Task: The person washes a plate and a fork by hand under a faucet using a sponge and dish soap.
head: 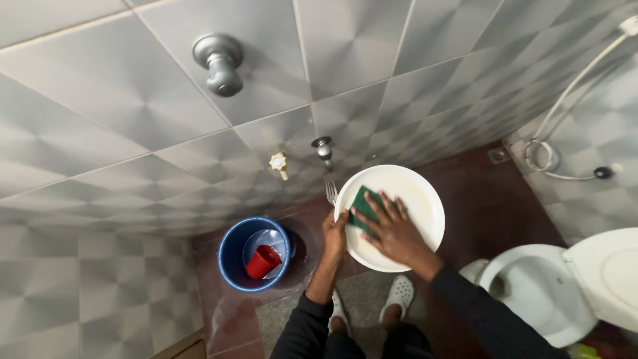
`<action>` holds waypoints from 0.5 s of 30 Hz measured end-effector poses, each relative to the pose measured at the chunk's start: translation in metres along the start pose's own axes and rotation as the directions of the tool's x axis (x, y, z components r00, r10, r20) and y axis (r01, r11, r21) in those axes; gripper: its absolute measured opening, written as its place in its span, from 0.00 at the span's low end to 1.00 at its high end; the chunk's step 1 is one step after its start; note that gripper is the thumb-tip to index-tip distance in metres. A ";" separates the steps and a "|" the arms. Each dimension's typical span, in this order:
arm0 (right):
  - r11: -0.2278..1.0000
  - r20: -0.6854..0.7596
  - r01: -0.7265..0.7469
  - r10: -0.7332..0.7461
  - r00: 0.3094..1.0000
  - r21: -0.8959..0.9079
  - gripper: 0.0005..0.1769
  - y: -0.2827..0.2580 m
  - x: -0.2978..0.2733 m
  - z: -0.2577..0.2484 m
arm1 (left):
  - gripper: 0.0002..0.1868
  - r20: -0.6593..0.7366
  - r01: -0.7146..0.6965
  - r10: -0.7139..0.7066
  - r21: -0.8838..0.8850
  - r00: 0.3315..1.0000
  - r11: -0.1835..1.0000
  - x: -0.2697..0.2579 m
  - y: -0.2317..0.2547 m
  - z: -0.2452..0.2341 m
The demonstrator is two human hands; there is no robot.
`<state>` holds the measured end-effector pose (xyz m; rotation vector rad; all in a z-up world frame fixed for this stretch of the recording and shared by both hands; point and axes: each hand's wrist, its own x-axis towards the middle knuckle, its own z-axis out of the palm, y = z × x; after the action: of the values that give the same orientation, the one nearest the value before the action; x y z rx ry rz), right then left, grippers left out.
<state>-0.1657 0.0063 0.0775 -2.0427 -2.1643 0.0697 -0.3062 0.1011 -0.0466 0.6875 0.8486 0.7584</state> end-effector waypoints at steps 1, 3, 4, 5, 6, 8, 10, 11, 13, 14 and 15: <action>1.000 0.003 0.000 0.000 1.000 0.008 0.35 -0.004 0.000 0.005 | 0.18 0.007 -0.001 0.001 0.009 1.000 1.000 -0.001 0.003 -0.011; 0.986 0.114 -0.151 0.158 0.981 -0.066 0.36 -0.008 -0.007 0.011 | 0.19 0.006 0.014 -0.014 0.018 1.000 1.000 -0.009 -0.002 -0.030; 0.986 0.118 -0.153 0.160 0.980 -0.063 0.36 -0.011 -0.002 0.018 | 0.18 -0.020 0.021 -0.019 0.072 1.000 0.997 -0.009 -0.010 -0.034; 0.967 0.043 -0.252 0.253 0.966 -0.036 0.36 -0.014 0.007 0.027 | 0.18 -0.046 0.029 -0.023 0.125 0.999 0.992 -0.008 -0.019 -0.039; 0.938 -0.025 -0.348 0.347 0.937 -0.008 0.37 -0.016 0.011 0.035 | 0.18 -0.047 0.038 -0.033 0.121 0.998 0.992 -0.006 -0.029 -0.041; 0.972 0.012 -0.232 0.232 0.973 0.036 0.38 -0.031 0.015 0.052 | 0.19 0.025 -0.105 0.102 0.169 0.994 0.980 0.002 -0.041 -0.045; 0.990 0.039 -0.108 0.105 0.994 0.092 0.39 -0.033 0.014 0.061 | 0.19 -0.003 -0.074 0.076 0.189 0.997 0.979 0.004 -0.035 -0.061; 0.991 0.120 -0.111 0.102 0.988 0.078 0.37 -0.028 0.008 0.062 | 0.20 -0.030 -0.039 0.046 0.208 0.998 0.977 0.003 -0.033 -0.068; 0.992 0.206 -0.108 0.093 0.974 0.060 0.36 -0.017 0.008 0.066 | 0.20 -0.071 -0.007 0.023 0.226 0.997 0.974 0.001 -0.039 -0.064; 0.975 0.095 -0.219 0.215 0.972 0.035 0.37 -0.010 0.014 0.070 | 0.19 -0.109 0.025 0.002 0.246 0.994 0.969 0.000 -0.042 -0.064; 0.944 -0.019 -0.330 0.330 0.944 0.023 0.38 -0.005 0.018 0.075 | 0.19 -0.118 0.030 -0.001 0.244 0.993 0.969 0.005 -0.045 -0.062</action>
<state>-0.1830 0.0293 0.0063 -2.3605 -1.7778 0.1070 -0.3430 0.0942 -0.1134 0.8610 1.0654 0.6904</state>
